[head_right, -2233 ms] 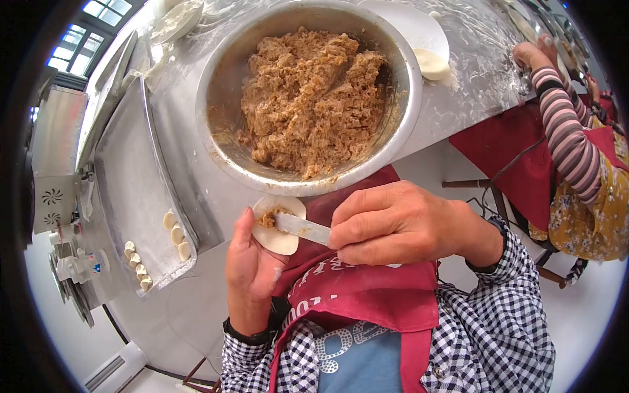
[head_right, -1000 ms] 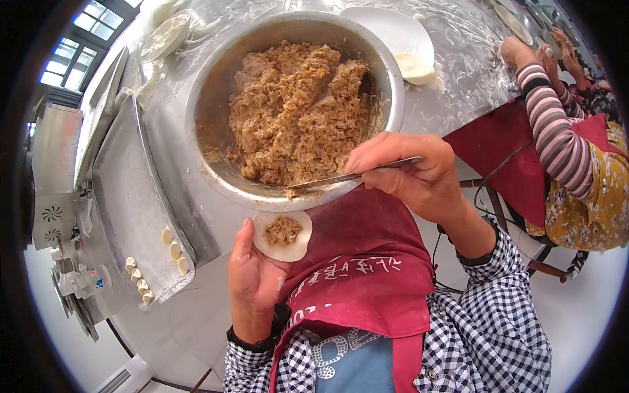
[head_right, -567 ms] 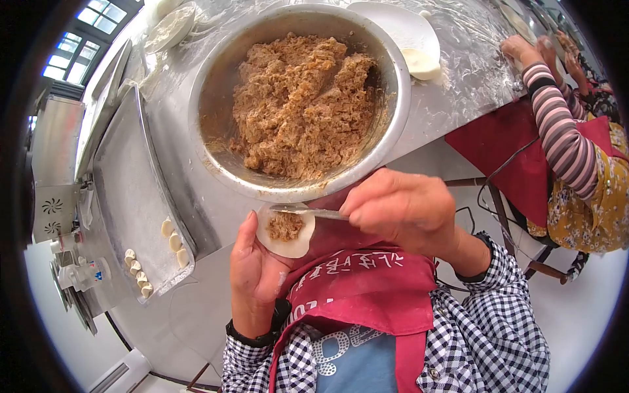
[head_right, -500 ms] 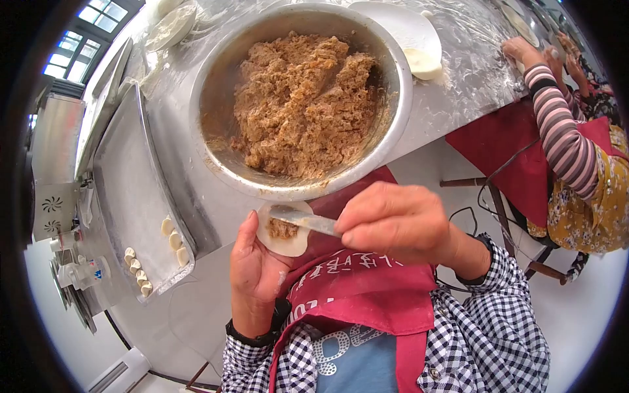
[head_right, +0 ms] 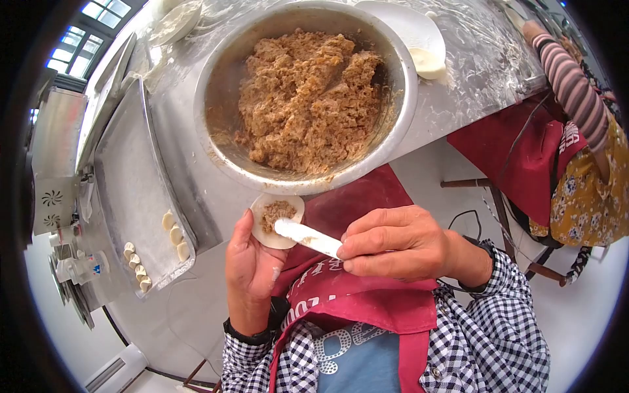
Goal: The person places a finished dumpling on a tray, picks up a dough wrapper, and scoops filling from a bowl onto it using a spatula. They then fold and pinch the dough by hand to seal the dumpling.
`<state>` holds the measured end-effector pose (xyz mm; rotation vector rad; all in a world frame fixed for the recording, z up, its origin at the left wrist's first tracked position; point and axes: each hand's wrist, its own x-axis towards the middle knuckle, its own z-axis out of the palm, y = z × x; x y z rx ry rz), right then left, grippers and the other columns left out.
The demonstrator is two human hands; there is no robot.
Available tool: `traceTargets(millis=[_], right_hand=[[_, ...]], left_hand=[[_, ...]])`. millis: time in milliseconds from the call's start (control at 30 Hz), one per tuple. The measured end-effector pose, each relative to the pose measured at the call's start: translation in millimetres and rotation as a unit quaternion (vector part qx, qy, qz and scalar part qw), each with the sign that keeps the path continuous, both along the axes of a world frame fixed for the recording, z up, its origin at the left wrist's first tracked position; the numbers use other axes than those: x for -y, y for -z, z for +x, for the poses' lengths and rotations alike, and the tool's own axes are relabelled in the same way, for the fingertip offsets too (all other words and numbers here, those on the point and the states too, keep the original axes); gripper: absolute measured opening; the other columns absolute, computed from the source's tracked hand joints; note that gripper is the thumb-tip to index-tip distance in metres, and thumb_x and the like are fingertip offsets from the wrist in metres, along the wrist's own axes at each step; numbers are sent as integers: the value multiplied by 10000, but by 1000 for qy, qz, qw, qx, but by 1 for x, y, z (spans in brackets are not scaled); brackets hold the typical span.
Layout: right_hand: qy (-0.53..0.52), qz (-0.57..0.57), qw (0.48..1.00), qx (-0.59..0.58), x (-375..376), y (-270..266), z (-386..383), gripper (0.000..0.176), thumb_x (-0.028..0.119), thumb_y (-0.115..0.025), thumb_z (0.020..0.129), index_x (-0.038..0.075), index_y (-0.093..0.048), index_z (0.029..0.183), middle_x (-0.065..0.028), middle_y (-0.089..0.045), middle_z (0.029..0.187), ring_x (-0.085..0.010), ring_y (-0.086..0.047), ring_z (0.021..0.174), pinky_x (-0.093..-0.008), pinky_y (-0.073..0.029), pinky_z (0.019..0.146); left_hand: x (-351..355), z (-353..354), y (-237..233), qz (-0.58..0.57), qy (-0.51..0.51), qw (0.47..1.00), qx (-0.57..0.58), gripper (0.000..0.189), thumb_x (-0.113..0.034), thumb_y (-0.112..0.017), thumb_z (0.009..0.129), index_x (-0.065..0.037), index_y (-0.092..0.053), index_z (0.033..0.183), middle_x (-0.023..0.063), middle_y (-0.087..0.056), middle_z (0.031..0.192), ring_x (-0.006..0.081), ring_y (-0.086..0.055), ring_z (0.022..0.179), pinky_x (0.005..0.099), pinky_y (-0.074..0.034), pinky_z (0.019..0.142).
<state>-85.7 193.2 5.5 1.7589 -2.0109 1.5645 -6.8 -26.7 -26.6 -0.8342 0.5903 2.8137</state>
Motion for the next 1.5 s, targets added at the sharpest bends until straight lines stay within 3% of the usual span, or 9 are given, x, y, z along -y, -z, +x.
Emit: traceTargets(millis=[100, 233, 567, 800, 967, 1133, 1233, 1300, 1500], right_hand=[[18, -40, 997, 60, -11, -8, -11, 78, 17, -656, 713, -14, -632, 780, -156, -644, 840, -246, -638, 749, -308, -533, 607], [213, -11, 977, 29, -17, -20, -30, 139, -43, -656, 712, 1, -618, 838, -153, -638, 853, -237, -626, 704, -287, -515, 602], [150, 150, 968, -135, -5, -9, -55, 217, 67, -701, 675, 25, -599, 863, -99, -634, 894, -277, -607, 823, -353, -509, 705], [93, 13, 991, -96, 22, -24, -5, 324, 139, -704, 617, 33, -606, 908, -142, -604, 1027, -274, -598, 881, -343, -498, 744], [165, -31, 985, -45, 49, 5, 1, 206, 84, -695, 597, 41, -600, 775, -128, -605, 1014, -273, -592, 898, -347, -499, 733], [125, -23, 992, -15, 52, 4, -8, 164, 81, -696, 587, 40, -587, 703, -126, -603, 1023, -280, -589, 906, -359, -498, 723], [116, -38, 993, 1, 58, 4, -8, 160, 89, -692, 584, 36, -581, 687, -128, -601, 1022, -284, -589, 900, -362, -499, 713], [107, -48, 993, 11, 61, 6, -8, 169, 90, -692, 578, 30, -568, 676, -130, -598, 1016, -289, -588, 898, -364, -498, 709], [105, -65, 992, 12, 71, 2, -10, 164, 43, -682, 579, 26, -534, 644, -134, -597, 1005, -288, -587, 909, -363, -500, 698]], left_hand=[[4, 4, 2, -6, -11, 1000, 2, 416, -255, -318, 968, 36, -376, 1260, 198, -448, 1283, 325, -446, 1189, 462, -378, 995], [5, 6, -3, -25, -7, 1000, 3, 410, -249, -335, 964, 41, -386, 1249, 197, -453, 1278, 325, -452, 1183, 465, -381, 989], [-1, 6, -27, -80, 70, 994, -28, 421, -249, -385, 947, 42, -384, 1251, 194, -474, 1253, 301, -480, 1154, 450, -387, 980], [-6, 1, -39, 10, 65, 997, -30, 424, -207, -389, 929, 57, -375, 1259, 200, -463, 1263, 274, -488, 1146, 412, -399, 972], [-10, 3, -42, 7, 57, 998, -13, 421, -215, -389, 932, 48, -380, 1261, 170, -494, 1222, 251, -499, 1127, 401, -408, 957], [-7, 2, -35, -28, 115, 993, -26, 499, -271, -442, 920, 6, -302, 1311, 165, -450, 1260, 271, -485, 1146, 439, -407, 965], [-9, 2, -43, -196, 190, 959, -78, 559, -171, -573, 834, 19, -327, 1298, 143, -483, 1216, 230, -511, 1113, 374, -447, 924], [-11, 2, -49, -364, 258, 889, -107, 640, -50, -648, 728, 31, -350, 1289, 116, -506, 1179, 194, -522, 1086, 321, -453, 907], [-12, 5, -37, -498, 231, 820, -163, 496, 40, -608, 752, 9, -464, 1226, 93, -586, 1096, 170, -574, 993, 271, -466, 826]])
